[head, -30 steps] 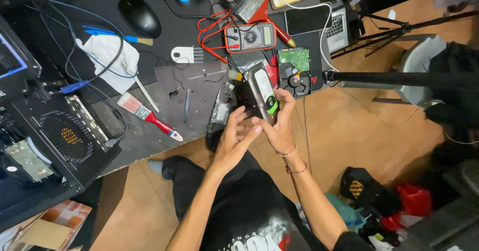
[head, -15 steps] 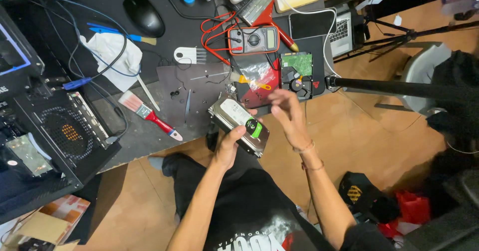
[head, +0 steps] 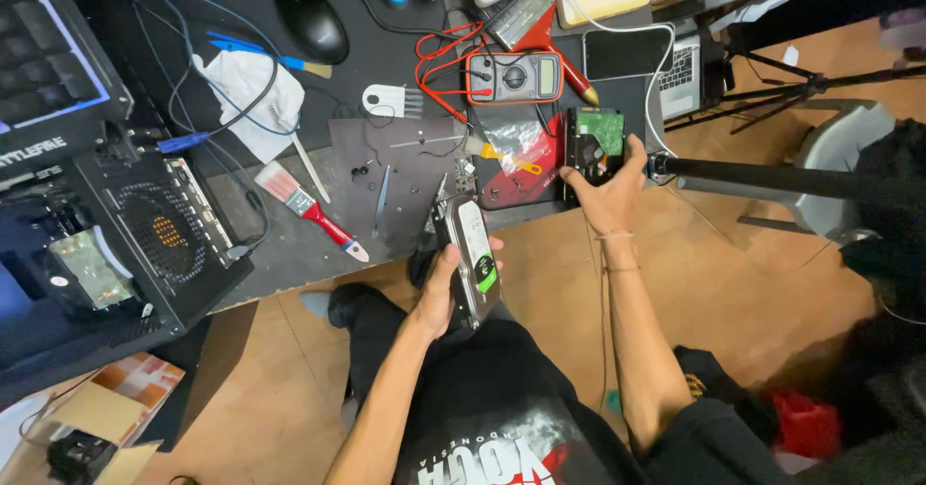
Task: Checking system information on a monitor and inspecting hard drives
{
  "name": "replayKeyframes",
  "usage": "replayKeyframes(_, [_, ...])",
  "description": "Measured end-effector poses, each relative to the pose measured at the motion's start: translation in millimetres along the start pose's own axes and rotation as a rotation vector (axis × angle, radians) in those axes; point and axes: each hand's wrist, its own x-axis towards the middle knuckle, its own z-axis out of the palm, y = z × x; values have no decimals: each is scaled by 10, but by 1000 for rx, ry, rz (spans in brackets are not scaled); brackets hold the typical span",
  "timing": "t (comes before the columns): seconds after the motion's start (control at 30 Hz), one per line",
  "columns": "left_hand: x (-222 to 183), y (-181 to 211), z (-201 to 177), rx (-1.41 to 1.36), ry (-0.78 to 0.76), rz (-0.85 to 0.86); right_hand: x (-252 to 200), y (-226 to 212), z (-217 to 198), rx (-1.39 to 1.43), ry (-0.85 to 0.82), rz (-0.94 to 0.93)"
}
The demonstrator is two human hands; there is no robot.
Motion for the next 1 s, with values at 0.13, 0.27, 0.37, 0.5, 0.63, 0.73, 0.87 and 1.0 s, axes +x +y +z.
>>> replayKeyframes(0.13, [-82, 32, -138, -13, 35, -32, -58, 306, -76, 835, -264, 48])
replayKeyframes(0.27, [-99, 87, -151, -40, 9, -39, -523, -533, -399, 1312, -617, 113])
replayKeyframes(0.37, [-113, 83, -139, -69, 3, -8, -647, -748, -418, 1479, -915, -2])
replayKeyframes(0.5, [-179, 246, -106, -83, -62, 40, -729, -857, -317, 1553, -1010, -42])
replayKeyframes(0.63, [-274, 366, -120, -167, -21, 60, -760, -892, -198, 1550, -1087, -98])
replayKeyframes(0.73, [-205, -10, -467, -203, 80, 6, -780, -911, -96, 1553, -1141, -144])
replayKeyframes(0.87, [-348, 139, -336, -317, 146, -59, -831, -959, -48, 1549, -1190, -188])
replayKeyframes(1.0, [-603, 725, -7, -438, 28, -82, -947, -979, 8, 1609, -1232, -48])
